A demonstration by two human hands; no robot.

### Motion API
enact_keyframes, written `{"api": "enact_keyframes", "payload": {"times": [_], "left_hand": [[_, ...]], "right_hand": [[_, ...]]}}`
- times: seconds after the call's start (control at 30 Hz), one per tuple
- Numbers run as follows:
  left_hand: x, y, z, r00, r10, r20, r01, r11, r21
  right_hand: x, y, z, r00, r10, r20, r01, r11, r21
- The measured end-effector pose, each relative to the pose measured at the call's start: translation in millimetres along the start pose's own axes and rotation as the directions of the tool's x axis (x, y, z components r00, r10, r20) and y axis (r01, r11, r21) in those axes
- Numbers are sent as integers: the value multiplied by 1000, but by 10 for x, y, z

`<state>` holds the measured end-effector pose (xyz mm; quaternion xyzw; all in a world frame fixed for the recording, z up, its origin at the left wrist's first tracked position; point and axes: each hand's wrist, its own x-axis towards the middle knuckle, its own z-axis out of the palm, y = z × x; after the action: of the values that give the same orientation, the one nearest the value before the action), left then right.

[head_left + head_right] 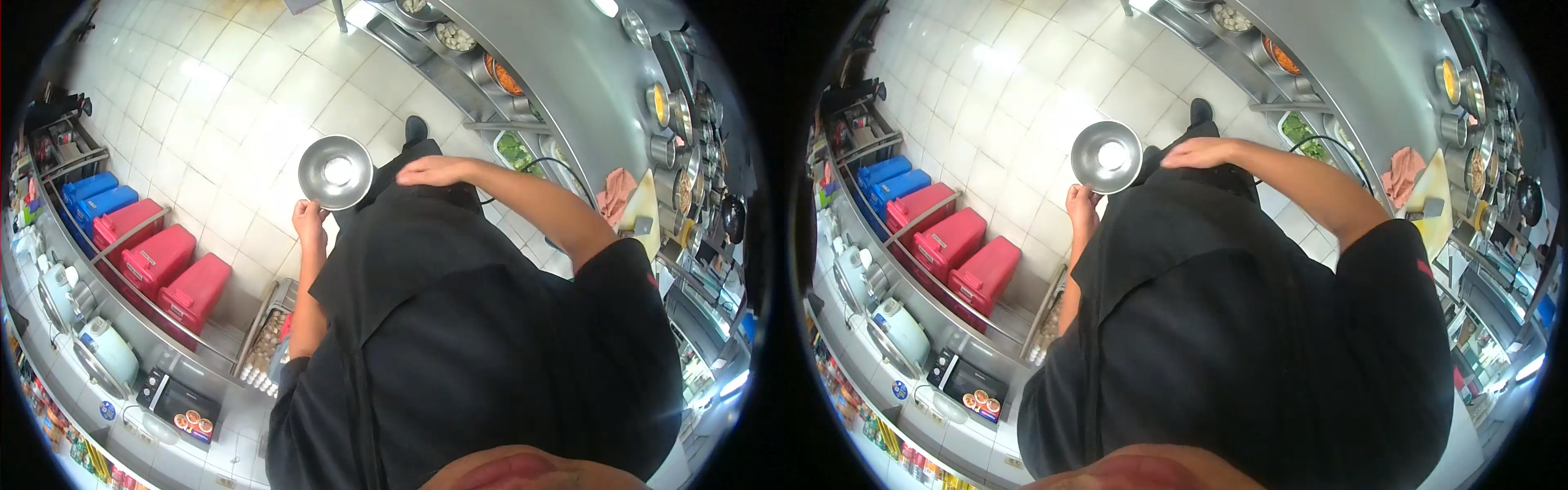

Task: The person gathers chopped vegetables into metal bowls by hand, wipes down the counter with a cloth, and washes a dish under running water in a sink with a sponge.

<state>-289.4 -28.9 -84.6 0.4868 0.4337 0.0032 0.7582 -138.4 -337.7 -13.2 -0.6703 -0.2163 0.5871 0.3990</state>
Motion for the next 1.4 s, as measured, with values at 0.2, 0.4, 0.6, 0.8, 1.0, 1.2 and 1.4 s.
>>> {"api": "enact_keyframes", "payload": {"times": [0.2, 0.4, 0.6, 0.8, 1.0, 1.2, 1.4], "left_hand": [[152, 225, 174, 998, 15, 69, -21, 996, 82], [202, 470, 75, 995, 74, 59, -76, 997, 31], [158, 362, -13, 998, 48, 37, -50, 998, 46], [194, 348, 398, 990, 25, 140, -43, 990, 132], [353, 392, 889, 948, 41, 317, -116, 968, 221], [492, 244, 1106, 926, -17, 378, -95, 957, 275], [395, 70, 1062, 941, -92, 327, -27, 939, 344]], "right_hand": [[885, -459, 341, 856, 184, 482, 53, 898, -437], [410, -10, 276, 977, -12, 215, 86, 938, -337], [-443, 545, 461, 872, -350, -343, 255, 921, -293], [-1396, 691, 1032, 805, 211, -555, -93, 968, 234], [-1842, 1651, 2135, 693, 418, -587, -110, 866, 487], [-1609, 2127, 2677, 621, 493, -610, 28, 763, 646], [-1384, 2171, 859, 194, 294, -936, -85, 956, 282]]}}
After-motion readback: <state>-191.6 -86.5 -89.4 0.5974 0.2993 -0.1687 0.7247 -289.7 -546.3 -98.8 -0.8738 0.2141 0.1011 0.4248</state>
